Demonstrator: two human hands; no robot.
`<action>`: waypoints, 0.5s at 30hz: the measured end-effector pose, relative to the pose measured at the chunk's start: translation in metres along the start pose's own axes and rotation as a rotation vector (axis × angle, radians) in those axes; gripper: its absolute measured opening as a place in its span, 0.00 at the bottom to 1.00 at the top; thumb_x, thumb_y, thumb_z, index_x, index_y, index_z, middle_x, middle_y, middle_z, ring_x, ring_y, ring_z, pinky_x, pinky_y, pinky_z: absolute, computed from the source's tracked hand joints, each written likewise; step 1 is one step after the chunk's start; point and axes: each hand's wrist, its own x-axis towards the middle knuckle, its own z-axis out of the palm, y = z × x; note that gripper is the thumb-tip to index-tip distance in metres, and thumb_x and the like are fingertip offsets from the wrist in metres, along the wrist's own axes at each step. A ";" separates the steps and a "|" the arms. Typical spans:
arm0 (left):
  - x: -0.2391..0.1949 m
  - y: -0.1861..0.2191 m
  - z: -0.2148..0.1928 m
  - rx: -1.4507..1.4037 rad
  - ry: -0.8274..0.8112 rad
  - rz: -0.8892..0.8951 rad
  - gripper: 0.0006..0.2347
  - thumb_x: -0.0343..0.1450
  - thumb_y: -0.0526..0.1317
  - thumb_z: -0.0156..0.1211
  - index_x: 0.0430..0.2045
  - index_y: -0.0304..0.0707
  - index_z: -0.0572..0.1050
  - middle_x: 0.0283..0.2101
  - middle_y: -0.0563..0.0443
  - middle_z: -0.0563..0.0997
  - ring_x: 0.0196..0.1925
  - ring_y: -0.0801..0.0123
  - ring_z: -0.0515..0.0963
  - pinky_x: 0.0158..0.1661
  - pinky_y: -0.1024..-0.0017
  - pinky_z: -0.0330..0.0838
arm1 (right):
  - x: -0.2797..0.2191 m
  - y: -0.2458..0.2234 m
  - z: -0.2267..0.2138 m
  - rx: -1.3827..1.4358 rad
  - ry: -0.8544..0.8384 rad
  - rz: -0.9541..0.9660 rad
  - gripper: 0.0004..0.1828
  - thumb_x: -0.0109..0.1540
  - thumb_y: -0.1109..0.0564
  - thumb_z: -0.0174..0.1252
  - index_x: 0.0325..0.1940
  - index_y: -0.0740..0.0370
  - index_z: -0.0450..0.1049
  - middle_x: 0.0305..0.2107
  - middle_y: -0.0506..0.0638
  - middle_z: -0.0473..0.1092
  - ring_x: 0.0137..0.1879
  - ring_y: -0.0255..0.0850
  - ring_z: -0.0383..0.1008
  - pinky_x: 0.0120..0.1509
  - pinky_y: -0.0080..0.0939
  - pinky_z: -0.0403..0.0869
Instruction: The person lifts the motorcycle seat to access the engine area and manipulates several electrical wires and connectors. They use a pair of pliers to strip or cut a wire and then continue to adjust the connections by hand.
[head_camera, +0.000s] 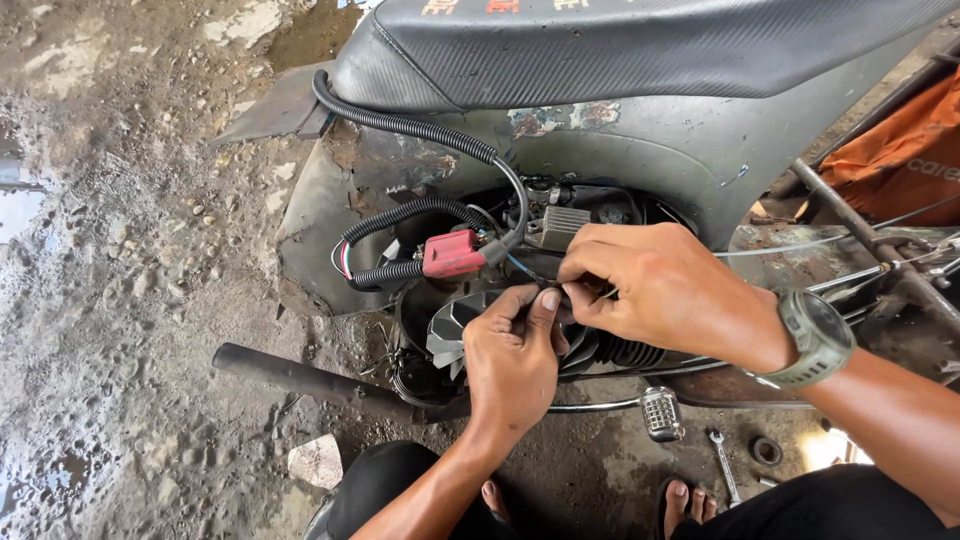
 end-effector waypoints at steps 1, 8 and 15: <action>0.001 0.000 0.000 -0.001 0.001 -0.003 0.09 0.76 0.34 0.56 0.29 0.30 0.82 0.15 0.47 0.79 0.17 0.74 0.78 0.21 0.76 0.70 | 0.000 0.002 0.004 0.001 -0.003 0.000 0.06 0.61 0.60 0.59 0.29 0.54 0.74 0.24 0.43 0.71 0.28 0.40 0.75 0.34 0.36 0.75; 0.002 -0.008 0.002 0.010 -0.003 0.072 0.09 0.78 0.34 0.52 0.34 0.29 0.80 0.22 0.43 0.83 0.21 0.70 0.82 0.23 0.74 0.73 | 0.006 0.006 -0.006 0.082 0.056 -0.036 0.04 0.60 0.63 0.56 0.31 0.57 0.72 0.23 0.47 0.69 0.27 0.43 0.73 0.32 0.38 0.73; 0.004 -0.011 0.004 0.014 -0.004 0.136 0.08 0.78 0.33 0.52 0.34 0.28 0.79 0.23 0.43 0.83 0.21 0.71 0.82 0.23 0.73 0.75 | 0.005 0.002 -0.006 0.166 -0.044 -0.053 0.04 0.57 0.66 0.58 0.33 0.61 0.75 0.27 0.52 0.72 0.28 0.46 0.75 0.33 0.41 0.76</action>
